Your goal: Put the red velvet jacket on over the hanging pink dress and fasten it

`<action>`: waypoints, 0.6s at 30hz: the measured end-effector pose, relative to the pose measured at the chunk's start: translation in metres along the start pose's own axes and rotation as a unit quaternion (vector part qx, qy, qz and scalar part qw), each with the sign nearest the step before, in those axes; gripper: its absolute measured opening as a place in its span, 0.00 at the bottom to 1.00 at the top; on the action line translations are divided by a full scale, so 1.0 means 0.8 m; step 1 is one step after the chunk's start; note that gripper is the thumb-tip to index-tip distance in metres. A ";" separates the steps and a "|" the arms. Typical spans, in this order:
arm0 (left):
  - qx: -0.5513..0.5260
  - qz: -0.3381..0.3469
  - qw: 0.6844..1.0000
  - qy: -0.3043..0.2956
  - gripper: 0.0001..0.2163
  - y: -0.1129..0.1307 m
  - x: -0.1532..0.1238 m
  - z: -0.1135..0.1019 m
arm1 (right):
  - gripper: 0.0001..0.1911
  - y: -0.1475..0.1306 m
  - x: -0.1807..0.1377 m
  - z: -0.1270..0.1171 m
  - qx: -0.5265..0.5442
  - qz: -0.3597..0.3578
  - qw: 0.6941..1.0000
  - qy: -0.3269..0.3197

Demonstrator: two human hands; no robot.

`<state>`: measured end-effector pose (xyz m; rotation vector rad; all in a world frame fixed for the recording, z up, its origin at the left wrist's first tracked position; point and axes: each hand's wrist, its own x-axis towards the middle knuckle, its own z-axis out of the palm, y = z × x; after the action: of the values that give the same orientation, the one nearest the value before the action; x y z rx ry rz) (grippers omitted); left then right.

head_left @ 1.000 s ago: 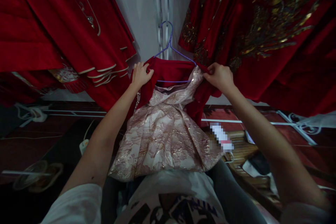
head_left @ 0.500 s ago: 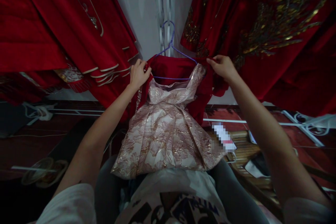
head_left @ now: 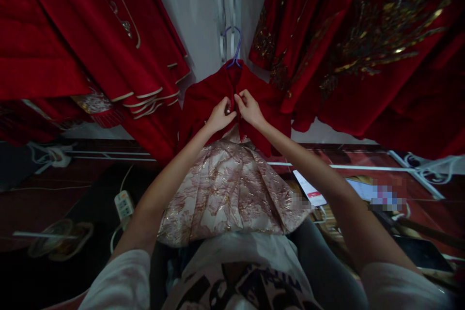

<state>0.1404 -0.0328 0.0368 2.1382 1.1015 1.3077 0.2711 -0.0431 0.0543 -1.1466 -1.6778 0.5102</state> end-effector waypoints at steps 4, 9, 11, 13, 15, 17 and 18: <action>-0.082 -0.042 0.994 0.056 0.14 -0.008 -0.017 0.008 | 0.26 0.008 -0.006 0.000 0.087 0.030 0.996 0.008; -0.184 -0.118 0.961 0.167 0.10 -0.020 -0.030 0.022 | 0.25 0.017 -0.024 -0.002 0.219 0.022 0.975 -0.042; -0.200 -0.117 0.958 0.169 0.07 -0.020 -0.034 0.022 | 0.22 0.020 -0.033 -0.006 0.214 -0.002 0.975 -0.059; -0.201 -0.108 0.960 0.163 0.06 -0.017 -0.037 0.020 | 0.20 0.022 -0.039 -0.009 0.193 -0.013 0.979 -0.059; -0.195 -0.099 0.962 0.161 0.06 -0.012 -0.041 0.017 | 0.18 0.024 -0.043 -0.011 0.180 -0.015 0.982 -0.054; -0.185 -0.090 0.966 0.155 0.05 -0.007 -0.045 0.015 | 0.17 0.025 -0.044 -0.011 0.176 -0.016 0.983 -0.049; -0.178 -0.086 0.969 0.150 0.05 -0.004 -0.047 0.013 | 0.16 0.026 -0.044 -0.011 0.175 -0.018 0.983 -0.045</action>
<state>0.1388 -0.0601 0.0084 1.5880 1.0413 1.6390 0.2897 -0.0656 0.0245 -0.8450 -1.6024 0.8091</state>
